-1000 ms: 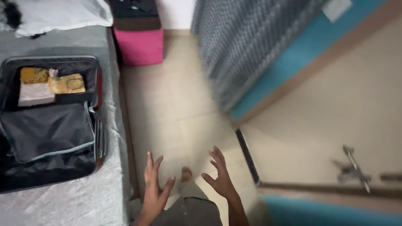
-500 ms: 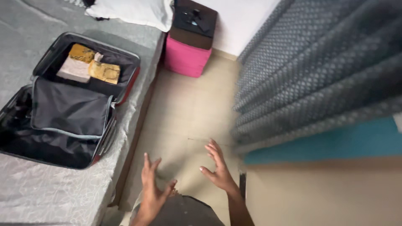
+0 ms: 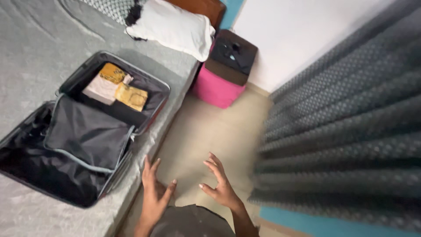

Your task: The person removes folded clothing items one by one from a suitcase on a bed and places them onto a shelf in a wooden wardrobe.

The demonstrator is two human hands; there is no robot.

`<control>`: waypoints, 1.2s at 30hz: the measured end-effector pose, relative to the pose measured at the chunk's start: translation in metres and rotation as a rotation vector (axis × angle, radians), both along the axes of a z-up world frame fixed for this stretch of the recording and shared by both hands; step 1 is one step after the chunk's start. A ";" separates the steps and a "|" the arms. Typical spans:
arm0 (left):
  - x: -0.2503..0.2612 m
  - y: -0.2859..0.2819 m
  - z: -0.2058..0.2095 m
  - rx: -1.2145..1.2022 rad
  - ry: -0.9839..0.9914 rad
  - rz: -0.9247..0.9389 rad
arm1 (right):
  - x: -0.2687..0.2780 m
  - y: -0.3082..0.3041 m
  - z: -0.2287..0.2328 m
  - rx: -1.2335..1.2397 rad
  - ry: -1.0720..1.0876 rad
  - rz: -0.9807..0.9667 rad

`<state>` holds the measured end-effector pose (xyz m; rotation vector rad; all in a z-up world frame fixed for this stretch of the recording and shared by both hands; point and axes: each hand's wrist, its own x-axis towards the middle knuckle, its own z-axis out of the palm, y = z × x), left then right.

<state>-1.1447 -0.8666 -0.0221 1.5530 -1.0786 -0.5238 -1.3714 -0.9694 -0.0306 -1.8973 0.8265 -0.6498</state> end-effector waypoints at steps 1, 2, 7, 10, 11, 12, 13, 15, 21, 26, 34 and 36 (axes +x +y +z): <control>0.008 -0.015 0.001 0.002 -0.018 -0.003 | 0.007 -0.018 -0.002 0.007 -0.015 0.004; 0.015 -0.027 0.002 0.012 -0.033 -0.006 | 0.012 -0.032 -0.004 0.021 -0.028 0.008; 0.044 -0.079 0.003 -0.010 -0.087 -0.010 | 0.055 -0.084 -0.026 0.081 -0.102 0.061; 0.055 -0.097 0.000 -0.003 -0.066 0.000 | 0.086 -0.097 -0.035 0.144 -0.081 0.120; 0.057 -0.101 -0.001 0.004 -0.065 0.013 | 0.096 -0.099 -0.037 0.175 -0.075 0.137; 0.062 -0.108 -0.004 0.008 -0.069 0.031 | 0.108 -0.107 -0.040 0.202 -0.071 0.159; 0.069 -0.115 -0.007 0.013 -0.089 0.051 | 0.120 -0.118 -0.043 0.179 -0.104 0.193; 0.080 -0.123 -0.014 0.038 -0.109 0.093 | 0.140 -0.136 -0.046 0.148 -0.153 0.263; 0.113 -0.155 -0.038 0.130 -0.028 0.265 | 0.187 -0.220 -0.059 0.192 -0.046 0.273; 0.137 -0.196 -0.049 0.260 0.094 0.356 | 0.236 -0.293 -0.108 0.299 -0.105 0.271; 0.158 -0.267 -0.110 0.312 0.264 0.509 | 0.292 -0.377 -0.261 0.507 0.072 0.354; 0.155 -0.278 -0.127 0.343 0.264 0.556 | 0.309 -0.385 -0.286 0.477 0.209 0.362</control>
